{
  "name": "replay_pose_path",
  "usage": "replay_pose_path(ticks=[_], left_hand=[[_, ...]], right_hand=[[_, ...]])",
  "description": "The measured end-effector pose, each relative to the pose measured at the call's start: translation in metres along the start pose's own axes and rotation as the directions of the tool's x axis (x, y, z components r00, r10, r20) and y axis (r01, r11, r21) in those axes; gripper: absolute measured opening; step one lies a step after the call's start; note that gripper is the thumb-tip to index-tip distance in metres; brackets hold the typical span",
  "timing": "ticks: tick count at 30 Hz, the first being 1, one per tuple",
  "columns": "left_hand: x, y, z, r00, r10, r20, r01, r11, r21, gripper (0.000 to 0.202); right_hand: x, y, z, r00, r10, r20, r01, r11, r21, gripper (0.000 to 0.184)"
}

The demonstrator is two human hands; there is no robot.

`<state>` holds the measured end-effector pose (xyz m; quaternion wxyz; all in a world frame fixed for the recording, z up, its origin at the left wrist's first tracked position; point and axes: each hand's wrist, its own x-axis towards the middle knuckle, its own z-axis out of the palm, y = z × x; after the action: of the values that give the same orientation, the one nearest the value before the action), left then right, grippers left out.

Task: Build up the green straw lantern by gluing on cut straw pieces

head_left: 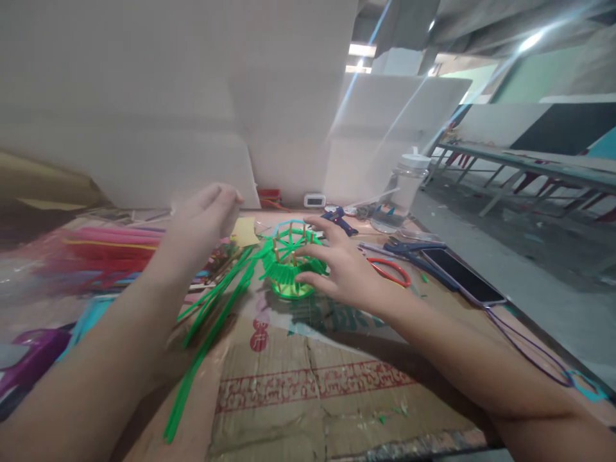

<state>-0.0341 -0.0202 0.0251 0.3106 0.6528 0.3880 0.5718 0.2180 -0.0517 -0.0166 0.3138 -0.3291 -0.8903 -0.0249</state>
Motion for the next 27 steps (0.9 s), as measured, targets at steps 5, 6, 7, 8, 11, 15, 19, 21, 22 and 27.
replay_pose_path(ticks=[5, 6, 7, 8, 11, 15, 19, 21, 22, 27], left_hand=[[0.006, -0.017, -0.005, 0.990, -0.088, 0.109, 0.058, 0.964, 0.258, 0.030], [0.008, -0.020, -0.007, 0.987, -0.084, 0.138, 0.019, 0.909, 0.416, 0.032], [0.009, -0.024, -0.009, 0.983, -0.078, 0.165, -0.029, 0.826, 0.563, 0.033], [0.011, -0.027, -0.011, 0.980, -0.071, 0.183, -0.073, 0.732, 0.677, 0.034], [0.013, -0.036, -0.021, 0.991, -0.024, 0.134, -0.096, 0.574, 0.813, 0.030], [0.011, -0.045, -0.046, 0.989, 0.137, -0.059, -0.014, 0.479, 0.878, 0.031], [0.014, -0.049, -0.067, 0.956, 0.250, -0.154, 0.010, 0.499, 0.867, 0.034], [0.019, -0.050, -0.064, 0.963, 0.247, -0.111, -0.042, 0.542, 0.839, 0.029], [0.020, -0.051, -0.059, 0.971, 0.230, -0.069, -0.075, 0.563, 0.823, 0.025], [0.013, -0.058, -0.017, 0.984, 0.051, 0.169, -0.160, 0.663, 0.732, 0.017]], right_hand=[[0.003, -0.003, -0.011, 0.988, -0.011, 0.153, 0.020, 0.998, -0.057, 0.015], [0.003, -0.002, -0.013, 0.984, -0.006, 0.176, 0.015, 0.999, -0.050, 0.014], [0.002, 0.000, -0.016, 0.981, 0.000, 0.194, 0.009, 0.999, -0.047, 0.014], [0.002, 0.003, -0.018, 0.978, 0.005, 0.207, 0.005, 0.999, -0.049, 0.015], [0.001, 0.016, -0.025, 0.974, 0.019, 0.224, -0.004, 0.998, -0.068, 0.015], [-0.002, 0.036, -0.036, 0.975, 0.054, 0.216, -0.038, 0.996, -0.080, 0.018], [-0.005, 0.054, -0.048, 0.972, 0.062, 0.228, -0.054, 0.998, -0.041, 0.022], [-0.006, 0.061, -0.052, 0.970, 0.061, 0.237, -0.059, 0.998, -0.014, 0.023], [-0.006, 0.064, -0.053, 0.968, 0.058, 0.245, -0.060, 0.998, -0.001, 0.023], [-0.008, 0.077, -0.052, 0.958, 0.050, 0.283, -0.068, 0.996, 0.051, 0.023]])
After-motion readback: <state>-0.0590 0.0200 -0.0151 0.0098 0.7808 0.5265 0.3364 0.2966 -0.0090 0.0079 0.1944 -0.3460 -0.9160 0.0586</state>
